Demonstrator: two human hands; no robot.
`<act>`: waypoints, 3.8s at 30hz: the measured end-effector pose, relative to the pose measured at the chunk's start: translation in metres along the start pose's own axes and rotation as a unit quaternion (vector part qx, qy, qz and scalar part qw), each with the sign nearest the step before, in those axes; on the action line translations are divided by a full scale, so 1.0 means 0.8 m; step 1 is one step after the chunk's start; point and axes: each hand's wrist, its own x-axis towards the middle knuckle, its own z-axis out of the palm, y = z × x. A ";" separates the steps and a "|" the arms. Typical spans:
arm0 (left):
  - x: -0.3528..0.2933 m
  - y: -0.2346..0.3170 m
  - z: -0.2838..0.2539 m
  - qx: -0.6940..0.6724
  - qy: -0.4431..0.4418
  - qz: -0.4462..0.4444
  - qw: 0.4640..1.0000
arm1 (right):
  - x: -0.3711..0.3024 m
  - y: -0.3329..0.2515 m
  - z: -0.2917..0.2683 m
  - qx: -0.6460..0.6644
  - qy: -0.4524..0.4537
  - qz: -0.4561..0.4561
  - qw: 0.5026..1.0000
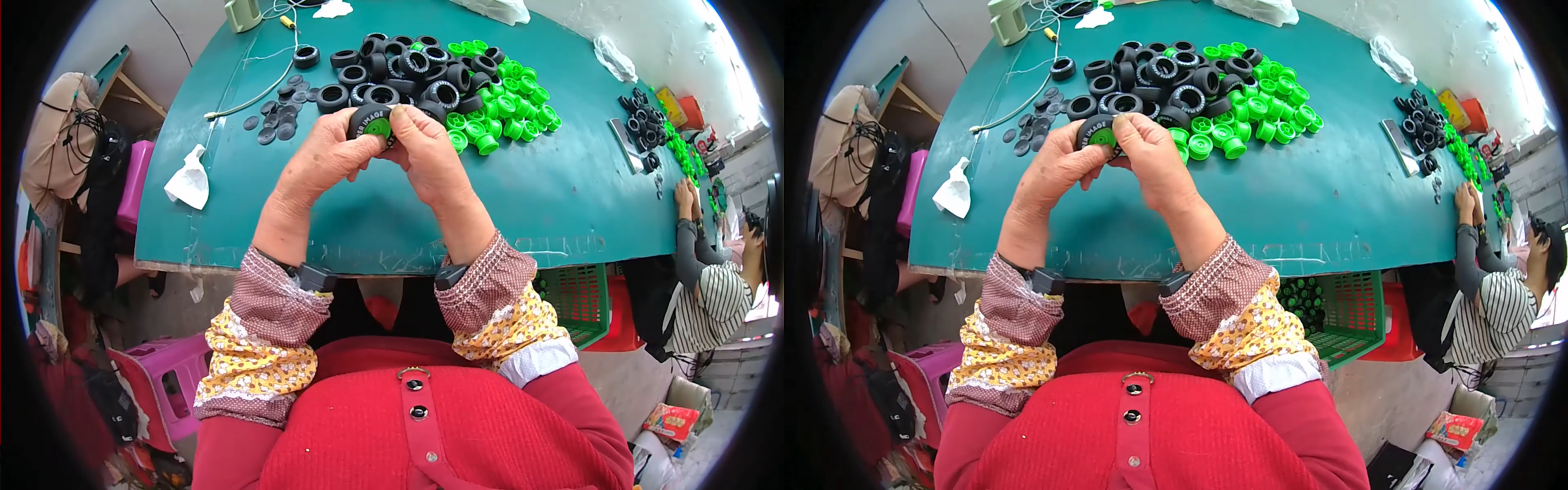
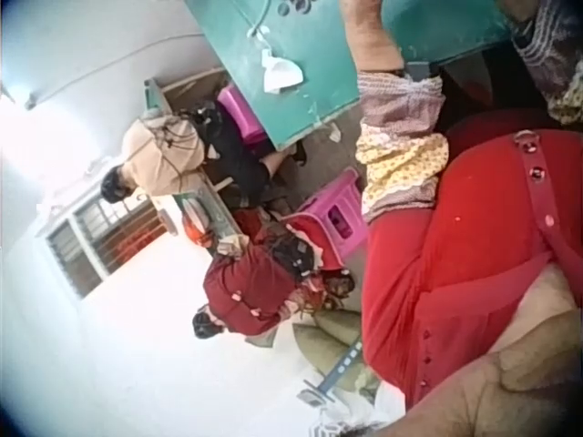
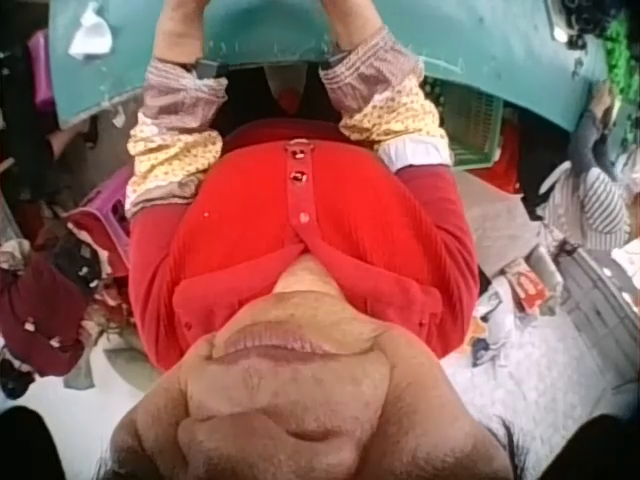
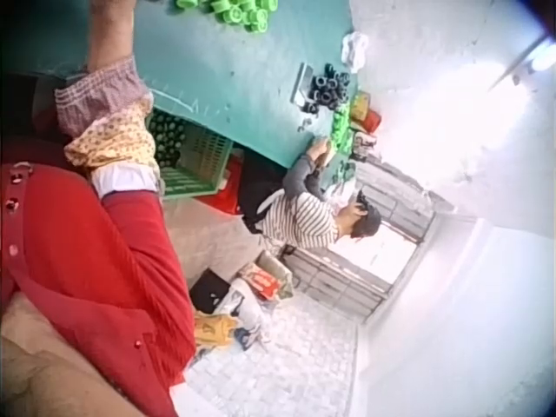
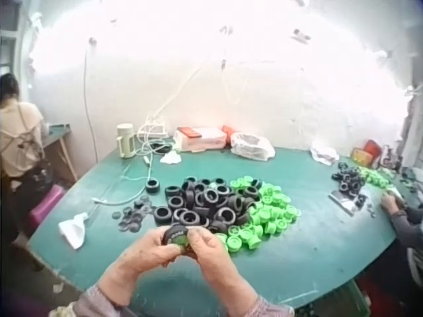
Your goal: Manually assembling toy car wheels by fitting black rubber tires onto green plastic hubs.
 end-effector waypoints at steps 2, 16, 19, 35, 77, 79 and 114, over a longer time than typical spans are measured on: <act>-0.002 0.010 0.003 0.079 -0.018 -0.034 0.996 | -0.003 -0.004 -0.002 -0.207 -0.054 -0.118 0.970; -0.007 -0.006 0.014 -0.051 0.025 0.006 0.998 | -0.001 -0.004 0.001 -0.081 -0.009 -0.020 0.996; -0.011 -0.001 0.005 -0.001 0.017 0.001 1.000 | -0.002 0.001 0.000 -0.029 -0.037 0.009 0.999; -0.003 -0.013 0.022 -0.032 0.025 0.048 0.998 | -0.007 -0.001 -0.006 -0.099 -0.054 -0.070 0.991; -0.008 -0.019 0.034 -0.148 0.094 0.065 0.982 | -0.015 -0.004 0.005 0.010 -0.058 -0.097 0.994; -0.011 -0.020 0.046 -0.177 0.148 0.057 0.971 | -0.019 -0.002 0.007 -0.049 0.008 -0.080 0.996; -0.013 -0.015 0.039 -0.054 -0.001 0.036 0.998 | -0.018 -0.008 -0.014 -0.154 -0.019 -0.053 0.987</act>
